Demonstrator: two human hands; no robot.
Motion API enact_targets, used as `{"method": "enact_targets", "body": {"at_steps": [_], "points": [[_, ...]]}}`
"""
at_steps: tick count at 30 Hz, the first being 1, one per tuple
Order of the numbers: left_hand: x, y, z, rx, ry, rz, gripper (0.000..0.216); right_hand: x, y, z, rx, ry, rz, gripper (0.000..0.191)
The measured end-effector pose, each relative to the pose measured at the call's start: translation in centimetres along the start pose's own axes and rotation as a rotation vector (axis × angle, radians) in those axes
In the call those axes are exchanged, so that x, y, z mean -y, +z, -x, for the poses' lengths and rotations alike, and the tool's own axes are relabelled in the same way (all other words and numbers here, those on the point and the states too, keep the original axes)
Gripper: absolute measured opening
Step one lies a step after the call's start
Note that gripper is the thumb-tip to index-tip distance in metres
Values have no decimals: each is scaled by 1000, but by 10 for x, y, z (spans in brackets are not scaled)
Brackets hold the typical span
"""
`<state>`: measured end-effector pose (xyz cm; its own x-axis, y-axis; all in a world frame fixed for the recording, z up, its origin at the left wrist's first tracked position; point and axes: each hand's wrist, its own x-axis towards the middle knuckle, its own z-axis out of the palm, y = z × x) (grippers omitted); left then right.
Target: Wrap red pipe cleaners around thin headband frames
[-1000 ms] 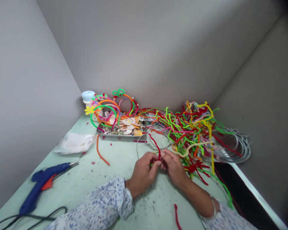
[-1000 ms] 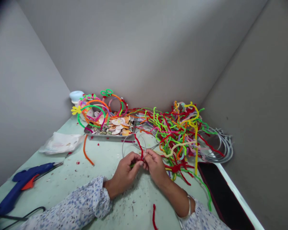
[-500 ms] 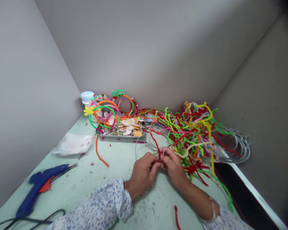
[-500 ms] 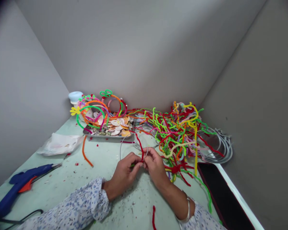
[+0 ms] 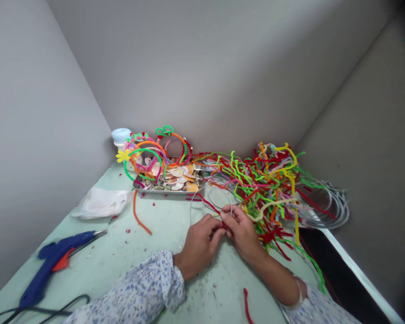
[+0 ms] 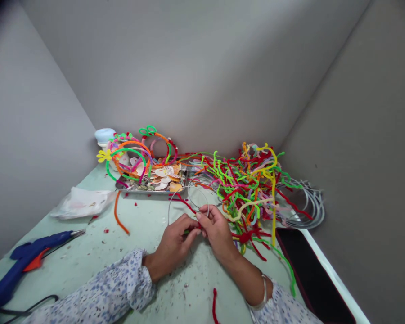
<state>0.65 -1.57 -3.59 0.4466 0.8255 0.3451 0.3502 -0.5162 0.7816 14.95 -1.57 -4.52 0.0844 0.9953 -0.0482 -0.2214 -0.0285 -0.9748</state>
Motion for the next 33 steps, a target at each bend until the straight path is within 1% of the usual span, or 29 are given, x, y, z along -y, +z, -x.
{"method": "enact_targets", "body": {"at_steps": [3, 5, 12, 16, 20, 33], "points": [[3, 1, 0, -32, -17, -5, 10, 4, 3, 2, 14, -38, 16, 35], [5, 3, 0, -51, -34, -13, 9, 5, 3, 2, 25, -58, 19, 37], [3, 3, -2, -66, -75, 15, 11, 0, 0, 2, 14, -57, -37, 31], [-1, 0, -4, -52, -46, 38, 15, -5, -2, 1, 9, -60, -59, 29], [-2, -2, -4, -70, -34, 75, 18, -10, -4, -1, 6, -39, -75, 27], [1, 0, -4, -220, -38, 142, 14, -10, -3, -2, 5, -14, -54, 28]]}}
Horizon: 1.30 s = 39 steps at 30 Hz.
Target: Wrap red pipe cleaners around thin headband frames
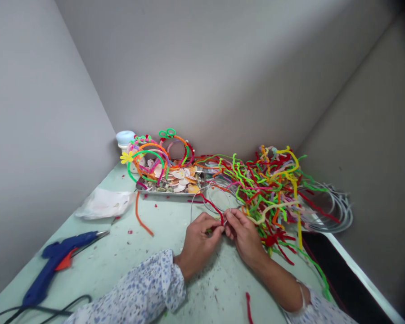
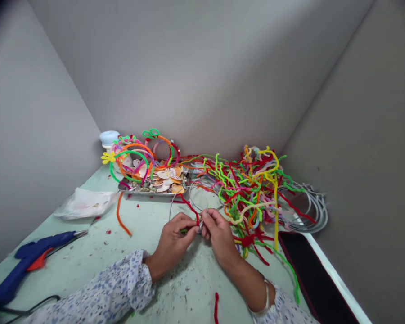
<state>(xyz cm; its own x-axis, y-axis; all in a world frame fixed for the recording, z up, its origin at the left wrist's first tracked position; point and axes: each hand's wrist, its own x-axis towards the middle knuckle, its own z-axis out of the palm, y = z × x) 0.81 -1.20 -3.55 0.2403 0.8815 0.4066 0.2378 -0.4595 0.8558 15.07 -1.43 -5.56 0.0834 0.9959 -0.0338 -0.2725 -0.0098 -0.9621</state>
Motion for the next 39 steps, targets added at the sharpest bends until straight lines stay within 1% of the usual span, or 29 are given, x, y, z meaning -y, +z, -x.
{"method": "enact_targets", "body": {"at_steps": [7, 16, 21, 27, 32, 37, 39], "points": [[-3, 0, 1, -40, 24, -9, 13, 0, 0, 0, 17, -9, 43, 28], [3, 1, 1, -57, 41, 11, 13, 1, 0, -1, 29, -12, 41, 30], [0, 0, 0, -70, 30, 15, 12, 2, 0, -1, 40, -5, 55, 30], [-1, 1, 0, -79, -22, 30, 12, 1, 0, -1, 23, 3, 42, 31], [0, -1, -1, -64, 9, 18, 11, 0, 0, -2, 22, -12, 51, 33], [-4, -2, -2, -60, -22, 9, 12, 3, 0, -1, 50, -24, -7, 30], [-5, -3, -2, -62, -10, 7, 12, 4, -1, -1, 59, -17, -43, 29]]}}
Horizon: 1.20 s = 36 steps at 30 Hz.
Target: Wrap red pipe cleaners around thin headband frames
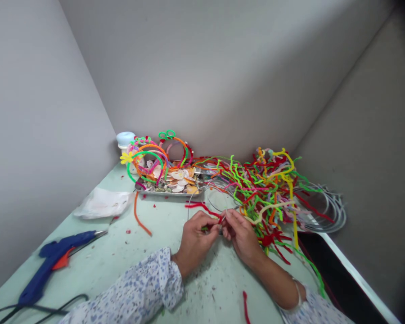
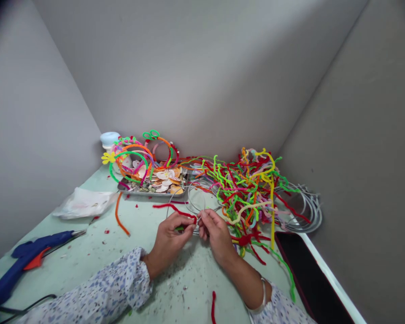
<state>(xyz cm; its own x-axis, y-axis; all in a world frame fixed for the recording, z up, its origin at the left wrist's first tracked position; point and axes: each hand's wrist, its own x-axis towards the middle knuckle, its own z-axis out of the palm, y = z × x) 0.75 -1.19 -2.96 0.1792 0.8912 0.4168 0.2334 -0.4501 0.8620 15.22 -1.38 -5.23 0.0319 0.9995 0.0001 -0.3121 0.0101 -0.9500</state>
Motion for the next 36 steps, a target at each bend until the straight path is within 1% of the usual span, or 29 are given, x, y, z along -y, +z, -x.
{"method": "enact_targets", "body": {"at_steps": [6, 10, 14, 18, 22, 24, 27, 36], "points": [[4, 1, 1, -15, 80, -14, 14, -1, 0, -1, 3, 3, -4, 28], [6, 2, 1, -26, 66, -24, 13, -3, -1, -3, 0, 0, 2, 28], [6, 0, 0, 13, 63, 3, 12, -5, -1, -3, 2, 5, 28, 30], [6, -1, 0, 3, 75, 33, 10, -4, -1, -3, 2, 8, 68, 30], [5, -1, 0, -14, 61, 9, 10, -4, -1, -3, 2, 28, 66, 30], [6, -1, 0, 11, 52, 9, 10, -5, -1, -3, 8, 30, 58, 30], [9, -1, 1, 45, 85, 12, 10, -7, -2, -4, 7, 19, 51, 30], [9, 2, 1, 58, 131, -55, 12, -7, -1, -4, 9, 20, 60, 32]]}}
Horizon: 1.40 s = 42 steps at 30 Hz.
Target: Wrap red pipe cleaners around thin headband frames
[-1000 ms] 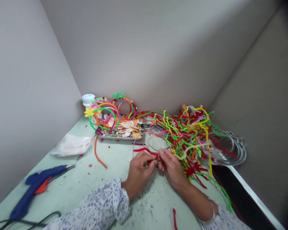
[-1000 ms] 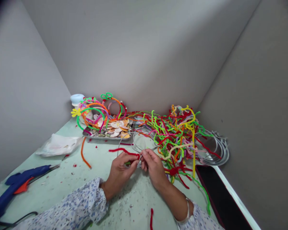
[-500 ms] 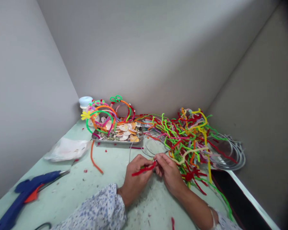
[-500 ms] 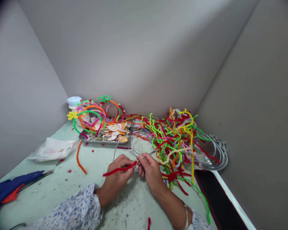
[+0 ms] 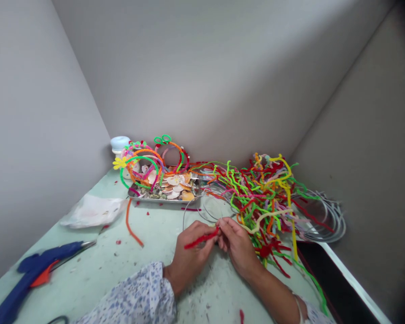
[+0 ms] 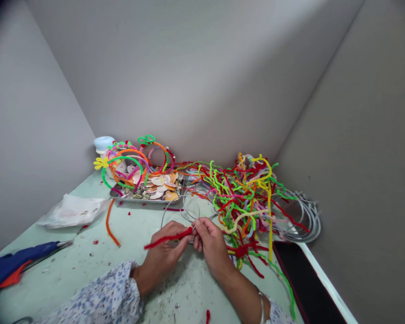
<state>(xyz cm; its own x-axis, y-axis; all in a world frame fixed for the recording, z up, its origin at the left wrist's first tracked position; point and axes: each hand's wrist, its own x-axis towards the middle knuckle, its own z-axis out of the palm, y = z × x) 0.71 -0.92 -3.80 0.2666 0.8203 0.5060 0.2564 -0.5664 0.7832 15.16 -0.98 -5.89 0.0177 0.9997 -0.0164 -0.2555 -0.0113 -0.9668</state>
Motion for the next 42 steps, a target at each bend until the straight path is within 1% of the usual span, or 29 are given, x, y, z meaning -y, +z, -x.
{"method": "enact_targets", "body": {"at_steps": [2, 7, 18, 22, 26, 30, 36, 42], "points": [[0, -1, 0, -35, 16, 12, 13, 0, 0, 0, -1, -1, 1, 31], [2, -1, 1, -36, 19, 37, 13, 2, 1, 1, -1, 9, 0, 30], [2, -1, -1, -60, 42, -8, 16, -1, -1, 0, 23, 1, -60, 26], [4, -1, -1, -37, 49, 2, 15, 0, 0, -1, -9, -4, -37, 29], [2, -2, -2, 13, -4, -1, 15, 0, 0, -1, -9, -9, -4, 32], [0, -2, -1, -5, -48, -1, 13, 0, -1, -1, -7, -14, 18, 33], [3, 0, 0, -14, 2, -3, 10, -1, -1, -1, -19, -8, 7, 27], [2, -1, 0, -16, -1, -10, 16, -1, -2, 0, -48, 27, 32, 28]]}}
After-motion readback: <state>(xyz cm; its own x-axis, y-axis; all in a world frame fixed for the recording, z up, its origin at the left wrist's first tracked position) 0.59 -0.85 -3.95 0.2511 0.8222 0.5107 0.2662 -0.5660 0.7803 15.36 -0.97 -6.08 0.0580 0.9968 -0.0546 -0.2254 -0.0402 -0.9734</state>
